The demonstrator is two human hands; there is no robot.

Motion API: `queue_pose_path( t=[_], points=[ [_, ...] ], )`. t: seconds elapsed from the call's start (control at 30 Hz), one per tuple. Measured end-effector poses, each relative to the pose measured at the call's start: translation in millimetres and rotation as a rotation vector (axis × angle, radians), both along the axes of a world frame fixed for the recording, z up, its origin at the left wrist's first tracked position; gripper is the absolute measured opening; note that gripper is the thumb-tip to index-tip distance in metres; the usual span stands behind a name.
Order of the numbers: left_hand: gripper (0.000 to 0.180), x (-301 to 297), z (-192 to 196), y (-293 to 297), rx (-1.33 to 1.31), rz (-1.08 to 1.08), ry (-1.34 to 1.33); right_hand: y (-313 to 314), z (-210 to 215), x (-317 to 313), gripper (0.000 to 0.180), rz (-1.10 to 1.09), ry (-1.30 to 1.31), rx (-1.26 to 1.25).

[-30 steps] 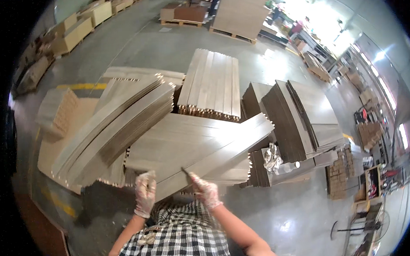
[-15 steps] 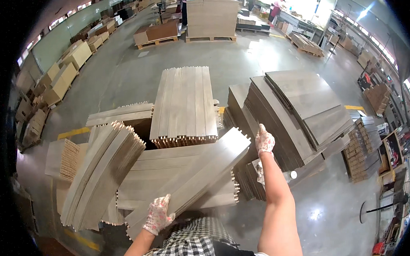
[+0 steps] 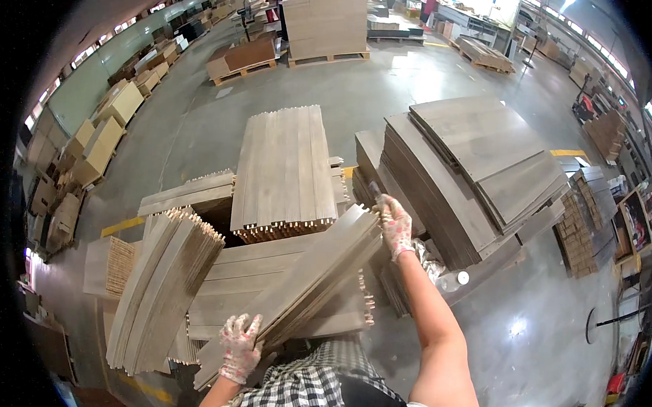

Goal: The person moves wooden planks from one stack to another by hand.

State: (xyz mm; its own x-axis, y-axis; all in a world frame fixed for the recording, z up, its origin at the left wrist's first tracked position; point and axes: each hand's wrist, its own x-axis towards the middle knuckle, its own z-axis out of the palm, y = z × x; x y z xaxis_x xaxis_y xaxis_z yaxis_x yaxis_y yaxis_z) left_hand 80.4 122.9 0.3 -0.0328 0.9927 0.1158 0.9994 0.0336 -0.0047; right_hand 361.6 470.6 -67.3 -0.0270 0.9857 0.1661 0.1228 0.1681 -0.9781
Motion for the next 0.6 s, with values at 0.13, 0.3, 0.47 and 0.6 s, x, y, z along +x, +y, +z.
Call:
queue_pose_path(
  t=[0.13,0.3,0.47,0.6],
  points=[
    [0.067,5.2,-43.4,-4.3,-0.007,0.006,-0.211,-19.2,-4.1,14.0,0.022,-0.301,-0.373,0.226],
    [0.062,-4.6,-53.0,-4.6,0.012,-0.001,-0.295,-115.7,-11.9,-8.0,0.041,0.128,-0.712,0.269],
    [0.063,-4.6,-50.6,-5.3,0.03,0.044,-0.358,-146.1,-22.8,-33.1,0.058,0.319,-0.694,0.423],
    [0.067,-6.6,-52.3,-10.5,0.058,0.038,-0.363,-65.7,2.8,4.0,0.028,0.027,-0.872,0.041]
  ],
)
